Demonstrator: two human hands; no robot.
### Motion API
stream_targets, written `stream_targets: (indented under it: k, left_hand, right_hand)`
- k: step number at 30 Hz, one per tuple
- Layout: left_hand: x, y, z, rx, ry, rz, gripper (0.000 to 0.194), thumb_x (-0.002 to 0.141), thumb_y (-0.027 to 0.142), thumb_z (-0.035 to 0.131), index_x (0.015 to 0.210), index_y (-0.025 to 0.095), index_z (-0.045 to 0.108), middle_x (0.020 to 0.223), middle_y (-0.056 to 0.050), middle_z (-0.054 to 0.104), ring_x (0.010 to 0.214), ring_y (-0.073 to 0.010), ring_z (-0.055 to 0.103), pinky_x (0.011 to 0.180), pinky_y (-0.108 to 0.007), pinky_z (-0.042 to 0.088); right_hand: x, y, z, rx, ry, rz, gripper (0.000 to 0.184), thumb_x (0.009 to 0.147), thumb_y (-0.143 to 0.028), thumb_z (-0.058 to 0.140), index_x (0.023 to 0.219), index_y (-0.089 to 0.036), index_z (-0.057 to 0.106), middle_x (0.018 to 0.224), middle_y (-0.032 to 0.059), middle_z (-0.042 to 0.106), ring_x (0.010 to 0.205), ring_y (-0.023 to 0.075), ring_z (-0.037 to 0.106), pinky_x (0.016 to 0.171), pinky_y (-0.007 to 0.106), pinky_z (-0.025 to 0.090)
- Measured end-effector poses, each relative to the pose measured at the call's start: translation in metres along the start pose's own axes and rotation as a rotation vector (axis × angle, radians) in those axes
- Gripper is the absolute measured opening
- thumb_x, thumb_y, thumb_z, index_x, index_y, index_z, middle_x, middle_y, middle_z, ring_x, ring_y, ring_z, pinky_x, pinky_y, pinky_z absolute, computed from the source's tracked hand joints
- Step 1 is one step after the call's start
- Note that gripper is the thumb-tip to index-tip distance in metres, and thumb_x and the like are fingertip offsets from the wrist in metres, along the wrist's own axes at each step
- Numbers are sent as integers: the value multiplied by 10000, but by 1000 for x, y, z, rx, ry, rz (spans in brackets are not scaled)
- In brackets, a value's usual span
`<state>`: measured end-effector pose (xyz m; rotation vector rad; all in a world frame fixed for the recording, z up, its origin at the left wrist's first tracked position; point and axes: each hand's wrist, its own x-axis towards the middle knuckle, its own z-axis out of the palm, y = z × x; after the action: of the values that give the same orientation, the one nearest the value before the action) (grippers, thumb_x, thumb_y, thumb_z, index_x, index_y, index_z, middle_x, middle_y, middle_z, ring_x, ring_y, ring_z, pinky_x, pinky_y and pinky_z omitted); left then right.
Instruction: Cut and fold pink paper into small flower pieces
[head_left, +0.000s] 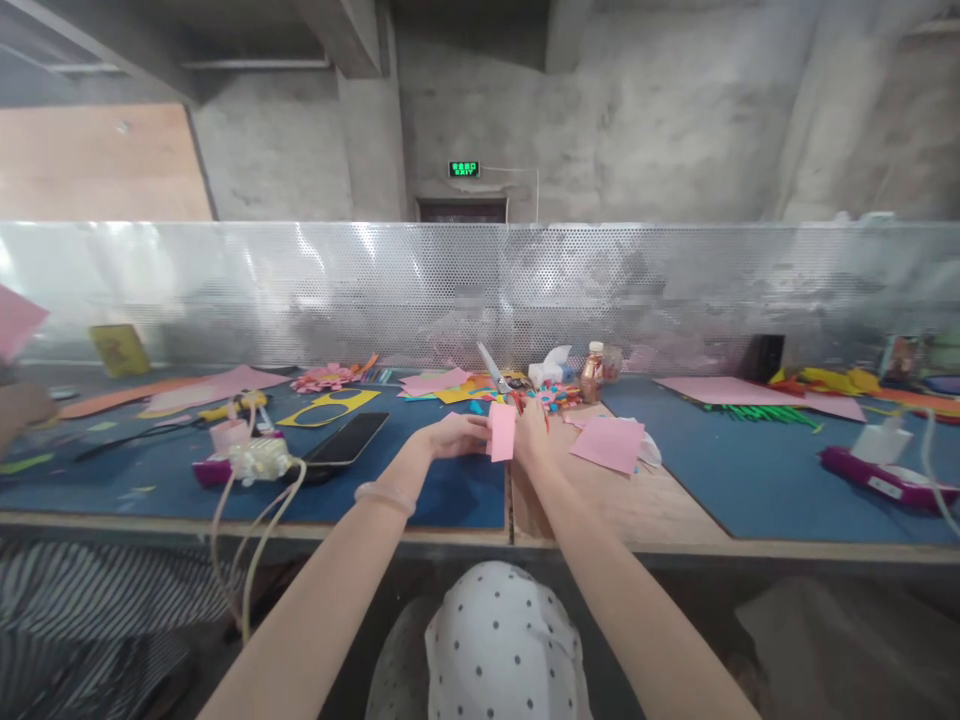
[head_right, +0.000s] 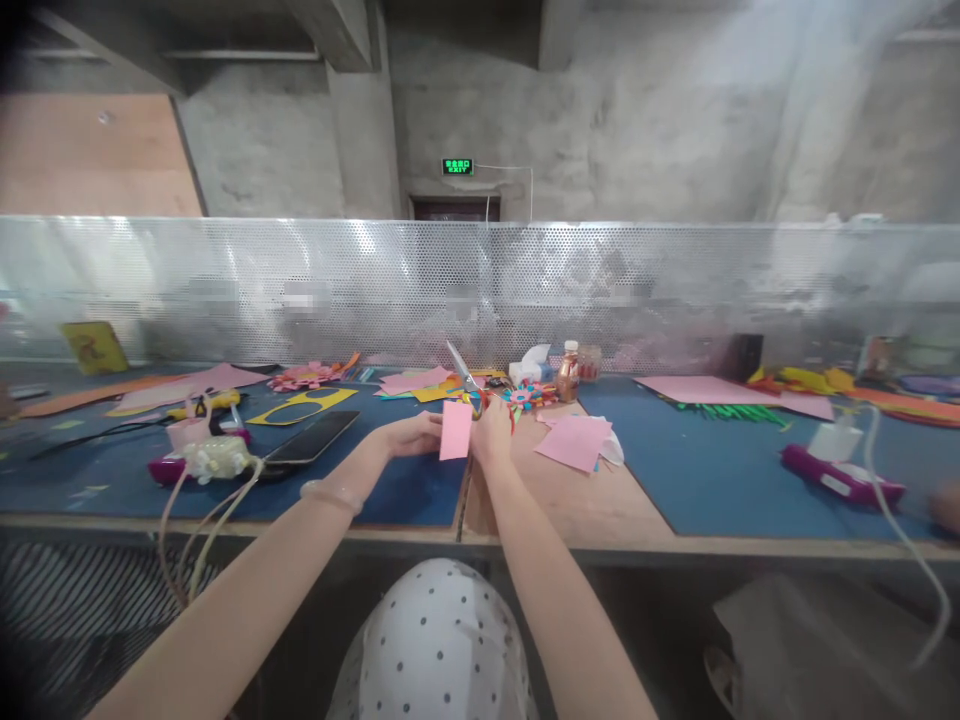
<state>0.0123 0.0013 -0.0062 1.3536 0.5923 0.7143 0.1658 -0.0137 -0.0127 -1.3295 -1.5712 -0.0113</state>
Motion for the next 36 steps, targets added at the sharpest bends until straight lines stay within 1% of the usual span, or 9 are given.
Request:
stream_targets:
  k: [3, 6, 9, 15, 22, 26, 29, 33, 36]
  left_hand:
    - [0, -1, -3, -14, 29, 23, 312, 521, 130, 714, 825, 125, 642, 852, -93, 667, 823, -194, 612, 784, -317, 448]
    - [-4, 2, 1, -14, -7, 17, 296, 524, 115, 706, 813, 125, 642, 865, -101, 666, 825, -206, 616, 775, -323, 455]
    - [-11, 6, 5, -26, -9, -1, 261, 548, 137, 698, 803, 122, 642, 858, -101, 667, 810, -200, 619, 769, -320, 462]
    - [-19, 14, 9, 24, 42, -60, 286, 550, 127, 694, 831, 139, 641, 830, -77, 669, 798, -199, 618, 741, -317, 472]
    - [-36, 30, 8, 294, -51, -66, 209, 565, 127, 661, 774, 142, 672, 791, -61, 658, 700, -153, 596, 653, -243, 468]
    - [-47, 45, 11, 422, -93, -107, 197, 566, 184, 668, 760, 149, 670, 887, -53, 639, 820, -167, 579, 736, -264, 459]
    - [-50, 56, 15, 452, 21, -46, 220, 575, 250, 676, 768, 148, 653, 855, -47, 628, 778, -151, 575, 724, -287, 458]
    - [-45, 72, 19, 431, 323, 249, 274, 580, 306, 672, 798, 148, 621, 800, -52, 614, 670, -113, 549, 567, -220, 427]
    - [-35, 86, 18, 356, 545, 443, 259, 628, 338, 624, 790, 143, 573, 693, -25, 577, 560, -86, 516, 466, -190, 378]
  right_hand:
    - [-2, 0, -5, -97, 20, -38, 440, 709, -347, 505, 1076, -108, 458, 1067, 176, 502, 1043, 282, 430, 883, 385, 341]
    - [-4, 4, -8, -162, 27, -133, 495, 701, -363, 524, 1111, -99, 441, 1087, 190, 476, 1079, 306, 388, 909, 412, 310]
    - [-5, 6, -7, -177, 64, -198, 571, 689, -365, 527, 1168, -88, 389, 1124, 180, 447, 1106, 299, 362, 927, 415, 291]
    - [-4, 10, -8, -187, 74, -315, 604, 691, -380, 520, 1186, -72, 363, 1139, 179, 432, 1112, 279, 347, 941, 407, 281]
    - [-6, 1, -8, -174, 84, -341, 650, 660, -405, 540, 1175, -50, 360, 1141, 195, 425, 1109, 281, 349, 943, 413, 277]
    - [-7, -3, -8, -157, 211, -243, 664, 656, -382, 536, 1192, -44, 336, 1168, 204, 404, 1138, 279, 327, 924, 405, 302]
    - [-5, 2, -12, -211, 316, -129, 650, 646, -331, 530, 1195, -42, 333, 1176, 208, 405, 1124, 295, 335, 920, 437, 287]
    - [0, 12, -19, -313, 376, 22, 592, 640, -264, 510, 1157, -14, 369, 1128, 227, 441, 1091, 321, 357, 932, 473, 233]
    - [3, 15, -20, -358, 393, 130, 576, 655, -274, 498, 1137, 23, 388, 1094, 251, 453, 1070, 343, 372, 928, 476, 225]
